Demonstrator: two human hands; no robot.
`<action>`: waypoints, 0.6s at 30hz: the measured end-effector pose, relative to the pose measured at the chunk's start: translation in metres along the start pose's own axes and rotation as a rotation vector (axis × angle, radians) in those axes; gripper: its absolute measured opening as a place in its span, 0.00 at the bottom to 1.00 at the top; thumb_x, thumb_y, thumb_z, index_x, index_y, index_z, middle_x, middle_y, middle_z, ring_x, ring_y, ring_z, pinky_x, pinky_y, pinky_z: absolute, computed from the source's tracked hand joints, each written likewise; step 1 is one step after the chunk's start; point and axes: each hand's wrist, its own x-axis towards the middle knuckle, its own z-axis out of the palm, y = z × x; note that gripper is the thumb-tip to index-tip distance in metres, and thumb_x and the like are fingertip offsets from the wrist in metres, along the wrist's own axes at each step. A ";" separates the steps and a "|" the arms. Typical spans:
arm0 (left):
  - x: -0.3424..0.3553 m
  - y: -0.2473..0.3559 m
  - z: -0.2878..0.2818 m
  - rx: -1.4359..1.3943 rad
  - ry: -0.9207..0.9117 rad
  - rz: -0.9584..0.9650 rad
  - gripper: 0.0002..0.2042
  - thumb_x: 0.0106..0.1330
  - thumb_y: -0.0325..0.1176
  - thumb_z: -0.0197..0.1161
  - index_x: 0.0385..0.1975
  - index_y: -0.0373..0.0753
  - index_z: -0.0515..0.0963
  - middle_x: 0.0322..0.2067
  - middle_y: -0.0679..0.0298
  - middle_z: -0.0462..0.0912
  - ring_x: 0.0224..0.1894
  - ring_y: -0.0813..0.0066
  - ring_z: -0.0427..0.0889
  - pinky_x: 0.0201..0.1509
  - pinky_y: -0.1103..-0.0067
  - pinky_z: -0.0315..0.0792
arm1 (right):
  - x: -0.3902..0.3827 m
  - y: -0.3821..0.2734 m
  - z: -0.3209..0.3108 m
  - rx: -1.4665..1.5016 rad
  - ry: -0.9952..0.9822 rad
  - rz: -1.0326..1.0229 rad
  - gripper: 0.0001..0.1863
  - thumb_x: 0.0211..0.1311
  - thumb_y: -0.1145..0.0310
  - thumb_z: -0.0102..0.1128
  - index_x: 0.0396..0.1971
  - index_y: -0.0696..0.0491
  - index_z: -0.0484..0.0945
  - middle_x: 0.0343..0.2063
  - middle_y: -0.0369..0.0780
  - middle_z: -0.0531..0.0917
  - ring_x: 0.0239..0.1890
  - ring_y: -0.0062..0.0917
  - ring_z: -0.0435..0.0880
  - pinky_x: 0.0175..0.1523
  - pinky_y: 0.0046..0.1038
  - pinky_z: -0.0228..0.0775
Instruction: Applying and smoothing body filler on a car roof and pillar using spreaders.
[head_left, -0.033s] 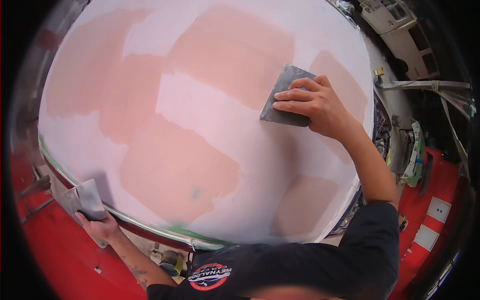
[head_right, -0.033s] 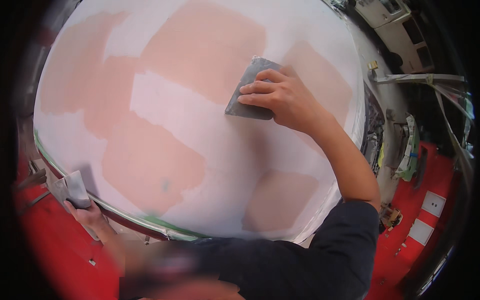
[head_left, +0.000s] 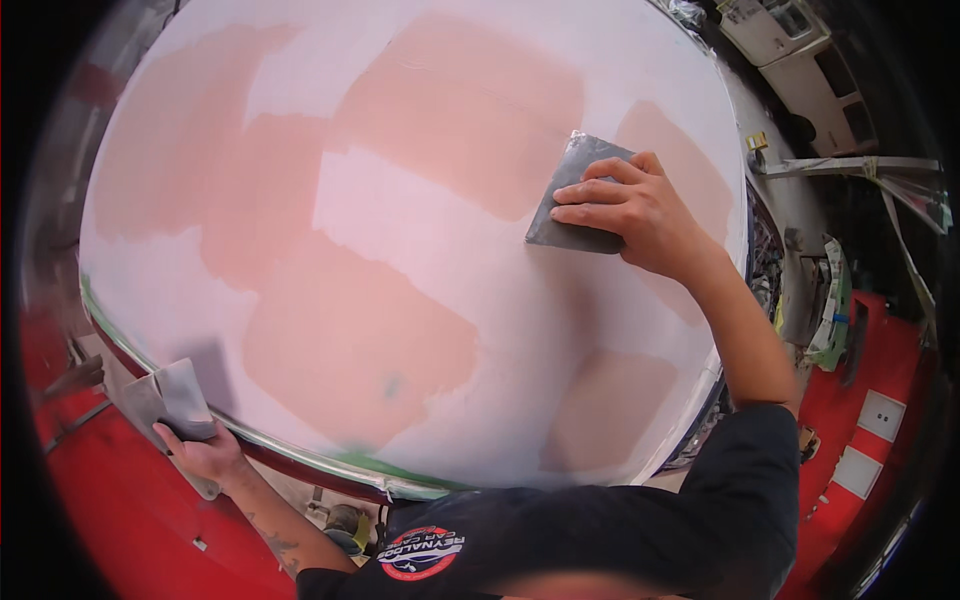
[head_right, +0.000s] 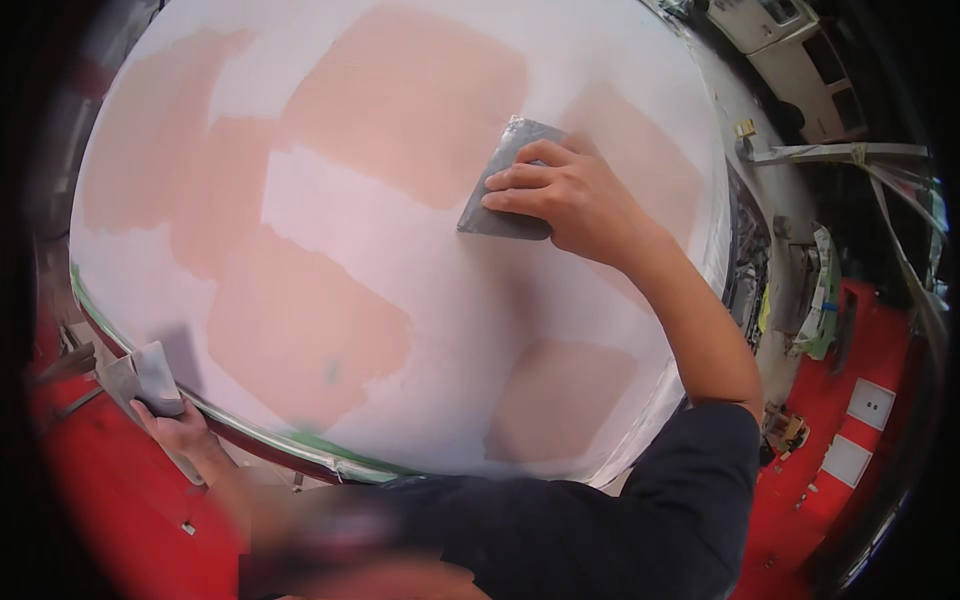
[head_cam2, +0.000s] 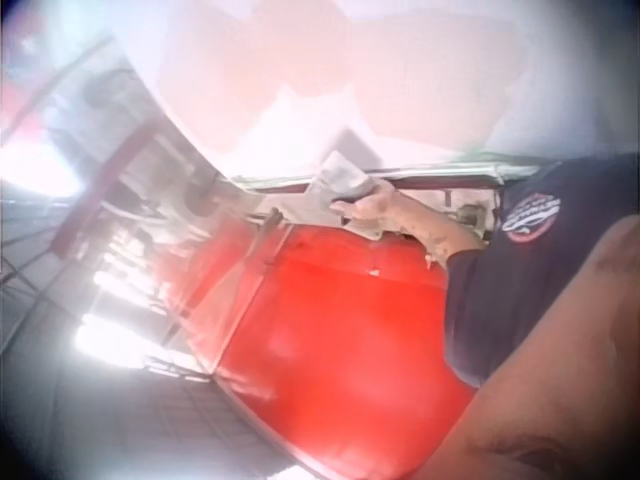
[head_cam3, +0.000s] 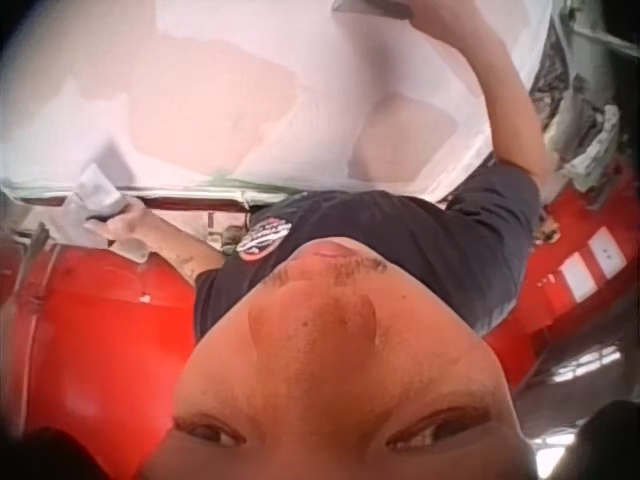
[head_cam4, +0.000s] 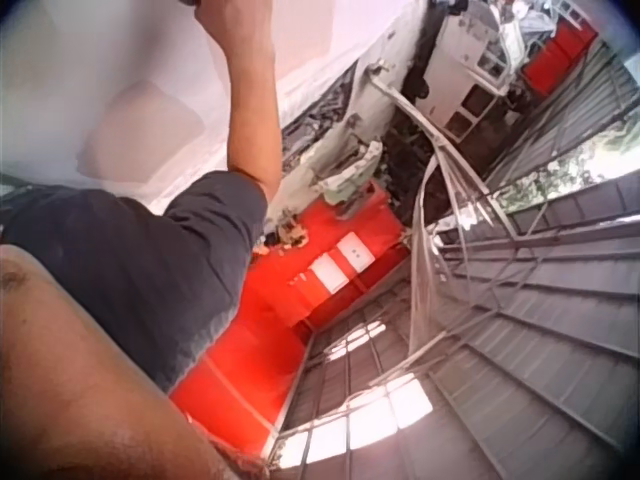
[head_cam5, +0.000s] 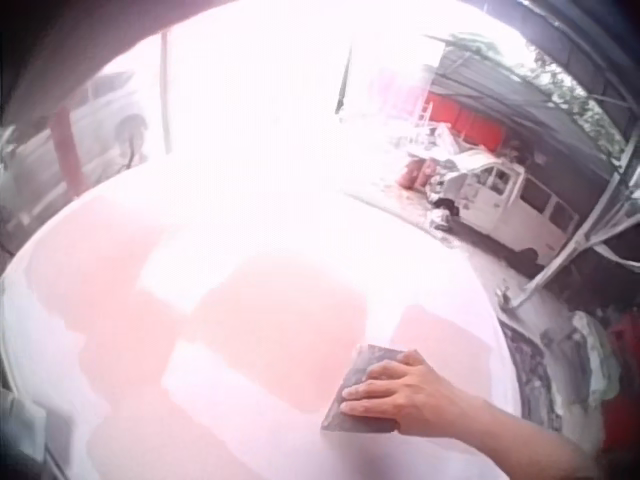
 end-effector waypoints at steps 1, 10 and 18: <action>-0.008 -0.003 0.013 0.009 0.016 -0.021 0.27 0.77 0.47 0.58 0.65 0.32 0.69 0.60 0.58 0.79 0.61 0.63 0.79 0.66 0.66 0.74 | -0.005 0.002 -0.006 -0.016 -0.024 0.028 0.34 0.42 0.87 0.67 0.51 0.40 0.85 0.54 0.27 0.86 0.57 0.25 0.79 0.58 0.33 0.63; -0.160 -0.069 0.201 -0.223 -0.811 -0.696 0.23 0.80 0.44 0.51 0.63 0.33 0.72 0.56 0.54 0.82 0.56 0.61 0.84 0.62 0.66 0.78 | -0.012 -0.109 -0.036 0.753 0.595 -0.070 0.33 0.54 0.90 0.59 0.60 0.48 0.80 0.61 0.48 0.77 0.62 0.46 0.79 0.64 0.41 0.75; -0.197 -0.039 0.240 -0.093 -0.907 -0.616 0.18 0.79 0.37 0.56 0.58 0.29 0.72 0.48 0.57 0.82 0.48 0.70 0.84 0.50 0.74 0.81 | -0.024 -0.090 -0.038 0.021 0.372 0.106 0.32 0.52 0.82 0.66 0.59 0.41 0.82 0.64 0.45 0.74 0.60 0.41 0.78 0.61 0.42 0.71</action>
